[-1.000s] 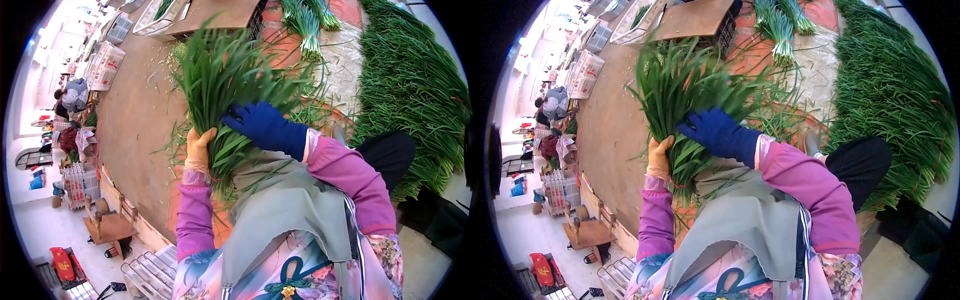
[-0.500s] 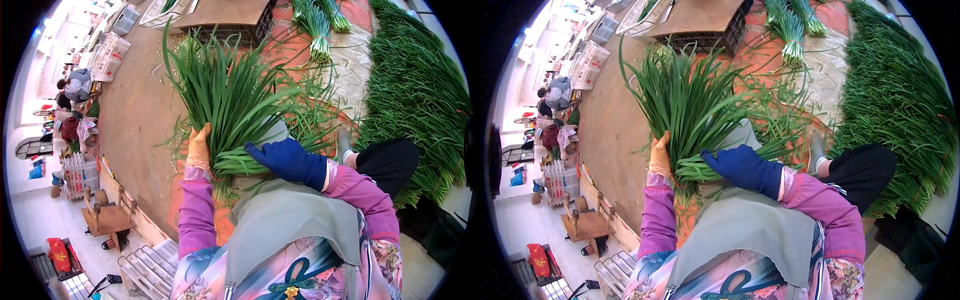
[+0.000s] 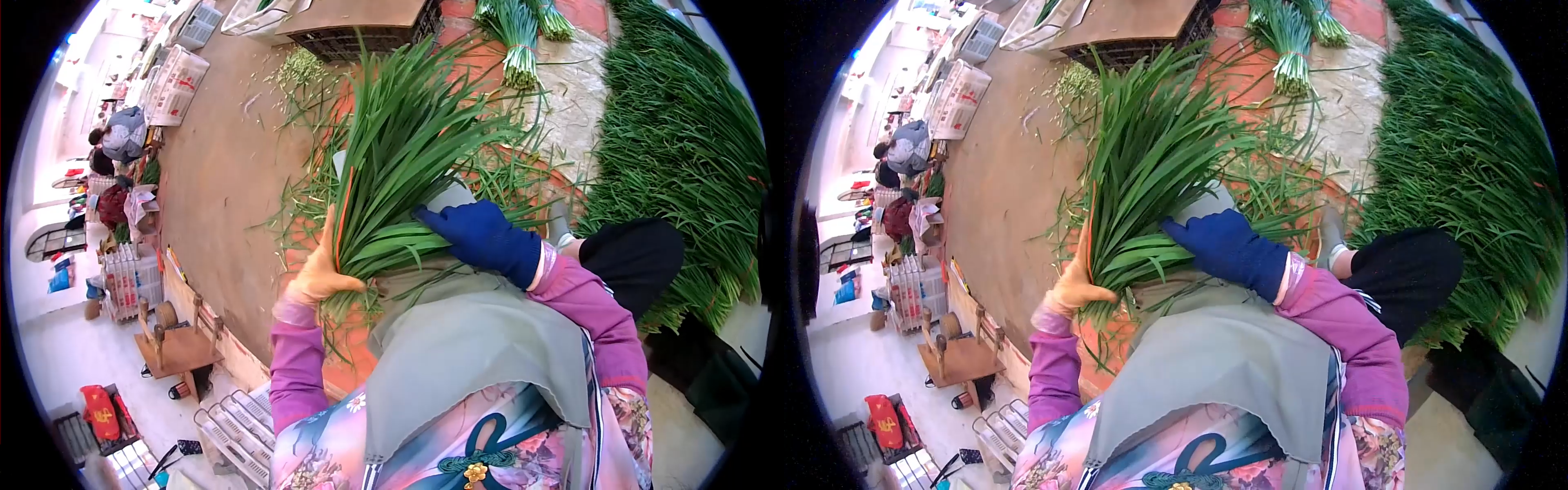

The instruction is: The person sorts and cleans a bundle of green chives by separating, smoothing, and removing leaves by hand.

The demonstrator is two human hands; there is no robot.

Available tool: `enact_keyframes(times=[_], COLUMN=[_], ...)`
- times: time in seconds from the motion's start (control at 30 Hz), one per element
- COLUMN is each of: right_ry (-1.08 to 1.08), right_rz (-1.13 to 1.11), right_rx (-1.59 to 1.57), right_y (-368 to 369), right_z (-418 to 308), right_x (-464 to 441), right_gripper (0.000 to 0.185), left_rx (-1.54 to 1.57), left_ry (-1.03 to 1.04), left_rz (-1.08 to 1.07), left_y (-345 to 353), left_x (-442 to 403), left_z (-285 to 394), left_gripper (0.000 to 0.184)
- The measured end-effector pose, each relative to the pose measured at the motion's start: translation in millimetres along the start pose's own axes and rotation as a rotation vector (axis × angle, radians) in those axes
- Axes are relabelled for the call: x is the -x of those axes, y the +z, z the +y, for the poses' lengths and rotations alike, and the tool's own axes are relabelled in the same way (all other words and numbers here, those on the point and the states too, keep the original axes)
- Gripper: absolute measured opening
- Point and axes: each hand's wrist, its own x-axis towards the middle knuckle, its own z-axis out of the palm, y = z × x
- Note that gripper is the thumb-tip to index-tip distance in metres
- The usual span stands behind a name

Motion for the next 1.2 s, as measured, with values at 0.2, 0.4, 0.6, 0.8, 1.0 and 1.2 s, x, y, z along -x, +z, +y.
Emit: enact_keyframes(times=[0.2,0.4,0.6,0.8,1.0,1.2], right_ry=[0.093,0.381,0.443,0.538,0.609,0.558], right_rz=[0.317,0.48,0.199,0.217,0.088,0.025], right_rx=[0.103,-0.19,-0.206,-0.213,-0.475,-0.438], right_y=[-14,-35,-18,-17,23,19], right_z=[16,56,41,42,49,48], right_x=[-4,36,65,101,132,119], right_gripper=[0.062,0.061,0.058,0.056,0.051,0.045], left_rx=[0.344,1.358,1.501,1.681,1.708,1.47], left_ry=[-0.25,-0.016,0.476,0.361,0.064,-0.521], left_rz=[0.105,-0.188,-0.461,-0.555,-0.542,-0.302], left_y=[-5,-11,26,90,134,136], left_x=[0,-30,-129,-165,-176,-193], left_z=[1,33,16,17,-1,13], left_gripper=[0.083,0.089,0.097,0.096,0.095,0.073])
